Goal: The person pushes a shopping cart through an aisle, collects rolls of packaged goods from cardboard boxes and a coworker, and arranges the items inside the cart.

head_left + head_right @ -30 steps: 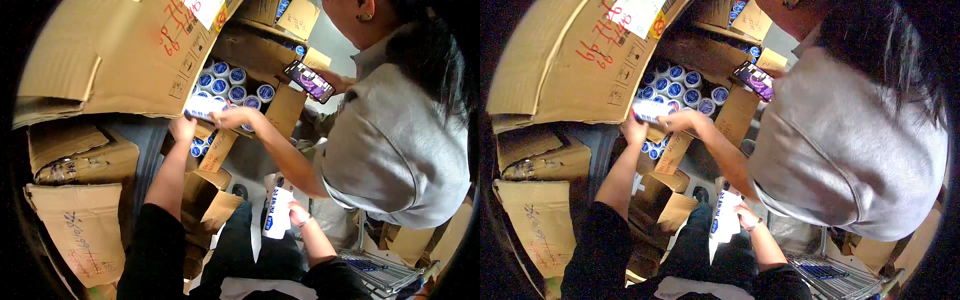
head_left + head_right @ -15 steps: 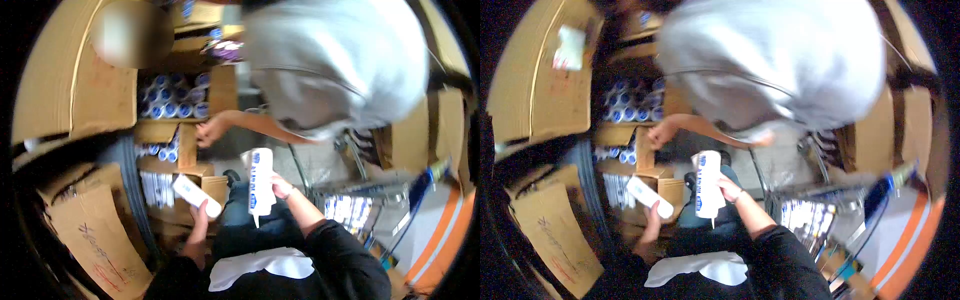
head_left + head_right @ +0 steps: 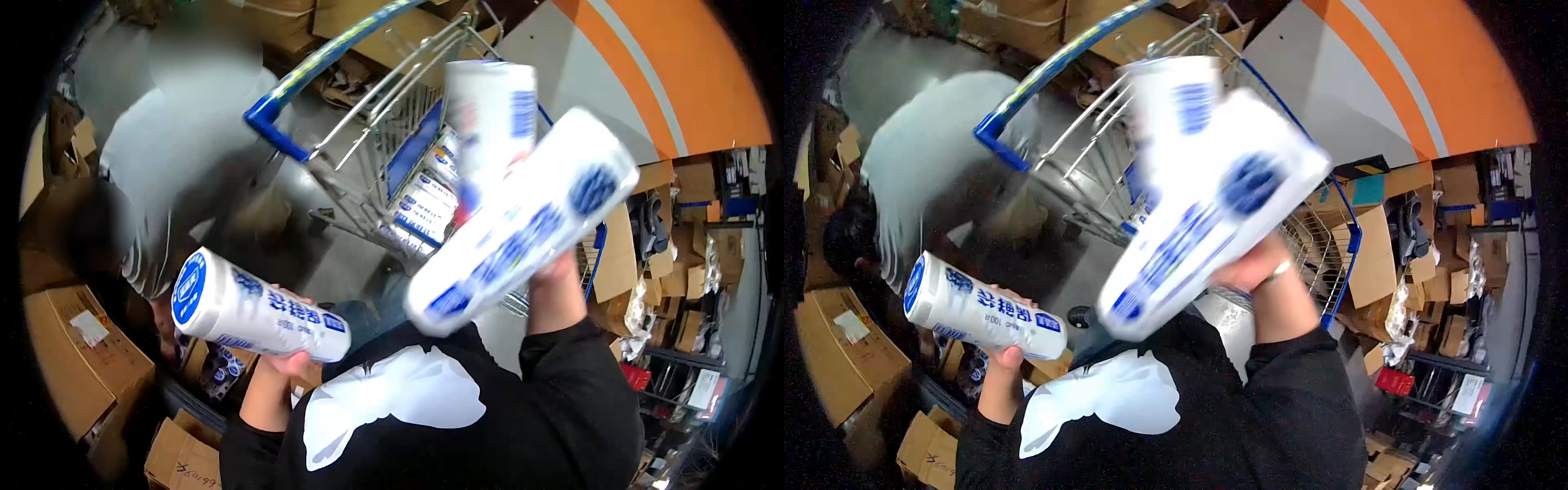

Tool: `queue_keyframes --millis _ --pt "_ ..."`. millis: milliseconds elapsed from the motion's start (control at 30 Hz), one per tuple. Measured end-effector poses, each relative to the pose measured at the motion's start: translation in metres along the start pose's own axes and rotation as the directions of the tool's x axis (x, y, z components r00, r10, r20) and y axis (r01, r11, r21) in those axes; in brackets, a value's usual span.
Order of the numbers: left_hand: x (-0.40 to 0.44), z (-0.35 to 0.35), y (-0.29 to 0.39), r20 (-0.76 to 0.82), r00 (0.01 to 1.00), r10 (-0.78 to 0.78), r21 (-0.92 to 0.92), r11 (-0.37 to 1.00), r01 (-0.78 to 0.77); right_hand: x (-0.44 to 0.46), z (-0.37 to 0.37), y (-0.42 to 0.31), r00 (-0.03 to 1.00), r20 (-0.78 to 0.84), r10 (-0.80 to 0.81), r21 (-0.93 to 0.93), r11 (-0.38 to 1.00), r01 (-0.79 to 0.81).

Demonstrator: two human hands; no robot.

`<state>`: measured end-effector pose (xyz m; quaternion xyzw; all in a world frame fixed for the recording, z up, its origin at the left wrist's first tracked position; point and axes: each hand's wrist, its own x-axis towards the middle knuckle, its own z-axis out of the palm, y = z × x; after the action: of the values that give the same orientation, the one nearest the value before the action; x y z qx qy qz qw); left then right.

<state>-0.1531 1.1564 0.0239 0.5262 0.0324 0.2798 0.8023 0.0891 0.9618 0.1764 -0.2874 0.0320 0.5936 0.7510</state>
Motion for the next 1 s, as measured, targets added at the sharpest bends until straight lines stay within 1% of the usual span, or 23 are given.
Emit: queue_keyframes --millis 33,67,100,133,167,200,233,267,300,333,367,400,467,500,567,600,633,700,767,833,867,933,1000 --pt "0.009 0.017 -0.009 0.07 0.997 -0.006 0.015 1.0 0.005 -0.018 -0.042 -0.034 0.943 0.043 -0.331 -0.447 0.838 0.314" --pt "0.024 0.045 0.001 0.059 0.988 -0.145 -0.091 0.985 0.15 -0.03 -0.052 -0.06 0.815 0.284 -0.506 -0.823 0.307 0.478" --pt "0.031 0.064 0.001 0.067 0.978 -0.196 -0.092 0.975 0.202 -0.037 -0.075 -0.084 0.778 0.069 -0.624 -0.913 0.275 0.301" --pt "0.036 0.077 -0.004 0.071 0.967 -0.243 -0.094 0.964 0.249 -0.036 -0.102 -0.098 0.75 0.005 -0.661 -0.959 0.21 0.191" --pt "0.05 0.12 -0.027 0.065 0.964 -0.257 -0.071 0.963 0.261 -0.054 -0.16 -0.134 0.745 0.025 -0.666 -0.999 -0.045 -0.006" --pt "0.053 0.125 -0.041 0.114 0.964 -0.24 0.004 0.97 0.241 -0.049 -0.201 -0.141 0.748 0.055 -0.661 -0.926 -0.314 -0.21" --pt "0.051 0.131 -0.051 0.162 0.956 -0.245 0.082 0.969 0.235 -0.048 -0.25 -0.137 0.795 -0.052 -0.604 -0.799 -0.453 -0.396" --pt "0.053 0.146 -0.06 0.152 0.947 -0.283 0.093 0.958 0.272 -0.055 -0.302 -0.131 0.814 -0.185 -0.551 -0.618 -0.578 -0.532" --pt "0.059 0.161 -0.069 0.141 0.929 -0.342 0.134 0.936 0.324 -0.059 -0.339 -0.121 0.832 -0.362 -0.421 -0.545 -0.629 -0.555" --pt "0.069 0.173 -0.076 0.127 0.915 -0.383 0.179 0.916 0.359 -0.057 -0.366 -0.109 0.809 -0.512 -0.287 -0.473 -0.692 -0.545" --pt "0.087 0.197 -0.076 0.064 0.931 -0.36 0.161 0.924 0.346 -0.056 -0.389 -0.093 0.794 -0.588 -0.154 -0.457 -0.747 -0.483" --pt "0.098 0.211 -0.078 0.05 0.926 -0.373 0.176 0.916 0.36 -0.055 -0.408 -0.075 0.755 -0.655 -0.022 -0.446 -0.796 -0.41" --pt "0.111 0.233 -0.085 -0.012 0.884 -0.467 0.242 0.857 0.456 -0.048 -0.442 -0.034 0.743 -0.662 0.101 -0.44 -0.854 -0.277" --pt "0.116 0.242 -0.091 -0.04 0.888 -0.458 0.273 0.85 0.451 -0.047 -0.45 -0.022 0.746 -0.655 0.12 -0.456 -0.85 -0.264" --pt "0.116 0.252 -0.098 -0.064 0.852 -0.52 0.326 0.796 0.51 -0.055 -0.457 0.005 0.749 -0.658 -0.077 -0.488 -0.714 -0.502" --pt "0.116 0.256 -0.1 -0.069 0.82 -0.568 0.364 0.751 0.551 -0.062 -0.457 0.011 0.77 -0.63 -0.097 -0.532 -0.668 -0.52" --pt "0.121 0.267 -0.107 -0.075 0.896 -0.437 0.37 0.823 0.432 -0.07 -0.457 0.014 0.806 -0.588 -0.064 -0.575 -0.668 -0.472" --pt "0.121 0.272 -0.115 -0.051 0.882 -0.469 0.393 0.802 0.45 -0.075 -0.447 0.012 0.881 -0.474 -0.013 -0.665 -0.65 -0.368" --pt "0.118 0.276 -0.122 -0.01 0.866 -0.5 0.429 0.78 0.456 -0.066 -0.449 0.02 0.883 -0.467 -0.038 -0.662 -0.648 -0.378" --pt "0.114 0.281 -0.129 -0.029 0.86 -0.509 0.434 0.769 0.469 -0.051 -0.448 0.024 0.891 -0.446 -0.085 -0.661 -0.64 -0.392" --pt "0.112 0.283 -0.131 -0.042 0.854 -0.518 0.432 0.761 0.483 -0.043 -0.446 0.021 0.891 -0.454 -0.03 -0.713 -0.587 -0.383" --pt "0.109 0.287 -0.133 -0.062 0.847 -0.527 0.444 0.746 0.497 -0.04 -0.46 0.021 0.91 -0.414 0.004 -0.735 -0.592 -0.331" --pt "0.108 0.287 -0.134 -0.092 0.834 -0.544 0.448 0.725 0.523 -0.049 -0.487 0.018 0.975 -0.219 0.033 -0.868 -0.463 -0.18"
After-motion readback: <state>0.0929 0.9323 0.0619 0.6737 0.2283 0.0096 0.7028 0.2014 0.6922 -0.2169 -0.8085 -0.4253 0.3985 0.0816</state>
